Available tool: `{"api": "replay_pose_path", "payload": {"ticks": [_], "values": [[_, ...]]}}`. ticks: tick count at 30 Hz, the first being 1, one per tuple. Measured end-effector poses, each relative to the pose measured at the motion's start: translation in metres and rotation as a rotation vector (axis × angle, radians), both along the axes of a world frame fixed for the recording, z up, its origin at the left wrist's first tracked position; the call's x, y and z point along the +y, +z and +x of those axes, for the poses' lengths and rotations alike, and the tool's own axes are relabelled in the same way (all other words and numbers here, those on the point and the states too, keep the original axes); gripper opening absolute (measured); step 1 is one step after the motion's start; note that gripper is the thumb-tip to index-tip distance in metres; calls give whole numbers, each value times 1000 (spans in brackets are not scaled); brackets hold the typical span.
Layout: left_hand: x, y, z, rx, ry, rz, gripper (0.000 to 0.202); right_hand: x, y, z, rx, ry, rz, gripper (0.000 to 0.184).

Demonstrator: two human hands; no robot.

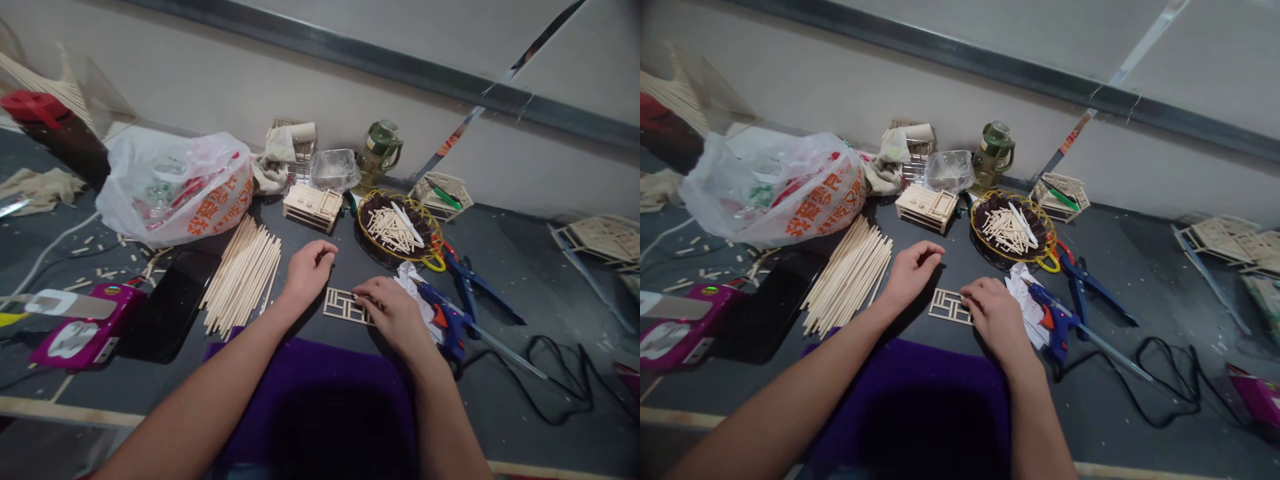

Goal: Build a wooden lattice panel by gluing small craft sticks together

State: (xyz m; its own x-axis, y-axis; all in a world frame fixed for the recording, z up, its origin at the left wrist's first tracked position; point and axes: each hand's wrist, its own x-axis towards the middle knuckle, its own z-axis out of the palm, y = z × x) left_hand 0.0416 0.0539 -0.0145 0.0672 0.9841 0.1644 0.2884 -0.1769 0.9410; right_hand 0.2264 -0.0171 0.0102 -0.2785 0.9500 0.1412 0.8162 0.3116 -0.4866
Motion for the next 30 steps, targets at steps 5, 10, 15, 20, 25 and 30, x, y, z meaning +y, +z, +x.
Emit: {"api": "replay_pose_path", "payload": {"ticks": [5, 10, 15, 20, 25, 30], "values": [[-1, 2, 0, 17, -5, -14, 16, 1, -1, 0, -51, 4, -52, 18], [-1, 3, 0, 12, -15, -19, 16, 1, 0, 1, -53, -11, -58, 19], [-1, 4, 0, 21, -20, -17, 16, 1, -2, 1, -67, -5, -49, 20], [-1, 3, 0, 25, -28, -8, 16, 0, -1, 2, -43, -15, -57, 19], [-1, 2, 0, 27, -28, -14, 16, -3, 3, 5, -2, 9, -95, 16], [-1, 3, 0, 33, -30, -9, 15, -4, 2, 6, -48, 42, -114, 16]]}}
